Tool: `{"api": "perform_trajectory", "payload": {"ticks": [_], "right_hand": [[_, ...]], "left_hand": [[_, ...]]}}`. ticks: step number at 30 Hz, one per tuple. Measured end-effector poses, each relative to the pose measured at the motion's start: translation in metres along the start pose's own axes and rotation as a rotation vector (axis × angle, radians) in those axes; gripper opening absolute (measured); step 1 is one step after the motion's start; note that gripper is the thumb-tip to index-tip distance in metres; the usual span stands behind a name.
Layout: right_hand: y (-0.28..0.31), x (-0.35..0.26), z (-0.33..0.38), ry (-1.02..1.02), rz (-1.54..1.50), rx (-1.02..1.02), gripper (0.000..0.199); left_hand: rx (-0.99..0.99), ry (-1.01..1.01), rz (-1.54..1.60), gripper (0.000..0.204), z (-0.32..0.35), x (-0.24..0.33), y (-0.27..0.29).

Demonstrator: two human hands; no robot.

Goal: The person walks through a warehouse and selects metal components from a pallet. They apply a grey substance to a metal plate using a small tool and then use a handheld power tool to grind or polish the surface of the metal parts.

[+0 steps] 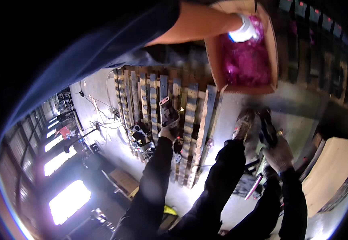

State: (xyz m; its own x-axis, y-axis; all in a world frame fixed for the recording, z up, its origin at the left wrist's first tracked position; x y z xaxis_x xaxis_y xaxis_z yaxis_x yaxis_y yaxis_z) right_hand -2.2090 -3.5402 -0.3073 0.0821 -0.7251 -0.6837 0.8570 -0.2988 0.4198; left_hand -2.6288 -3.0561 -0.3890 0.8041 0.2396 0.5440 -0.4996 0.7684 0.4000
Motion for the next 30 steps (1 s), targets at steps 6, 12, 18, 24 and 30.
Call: {"api": "perform_trajectory", "payload": {"ticks": [6, 12, 18, 24, 30], "right_hand": [[-0.082, -0.072, -0.057, -0.157, -0.225, -0.234, 0.041], [-0.187, -0.151, -0.096, 0.024, -0.161, -0.165, 0.064], [-0.153, -0.109, -0.014, 0.011, -0.866, -0.184, 0.062], [-0.056, 0.110, 0.191, -0.497, -0.725, 0.365, 0.050], [-0.036, 0.218, 0.392, -0.833, -0.931, 0.656, 0.052]], "left_hand": [[-0.110, -0.076, -0.597, 0.015, 0.056, 0.025, -0.055], [-0.051, 0.018, -0.267, 0.017, 0.144, 0.114, -0.089], [-0.105, 0.065, 0.345, 0.035, 0.181, 0.182, -0.171], [-0.640, 0.013, 0.110, 0.039, 0.272, 0.245, -0.344], [-0.910, 0.109, -0.028, 0.037, 0.374, 0.208, -0.482]]}}
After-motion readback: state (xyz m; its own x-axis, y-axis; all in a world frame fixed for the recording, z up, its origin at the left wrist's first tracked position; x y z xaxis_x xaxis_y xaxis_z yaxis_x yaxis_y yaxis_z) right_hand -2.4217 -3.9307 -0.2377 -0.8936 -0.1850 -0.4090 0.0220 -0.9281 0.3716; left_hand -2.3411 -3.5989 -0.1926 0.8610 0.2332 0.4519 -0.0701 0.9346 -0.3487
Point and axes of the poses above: each hand's wrist, its own z-axis away from the middle knuckle, its own y-axis out of the back of the hand, x = y × z, the point moved 5 cm from there along -z, towards the middle knuckle, and after that the axes turned 11 degrees about -x, right-handed, at the moved point
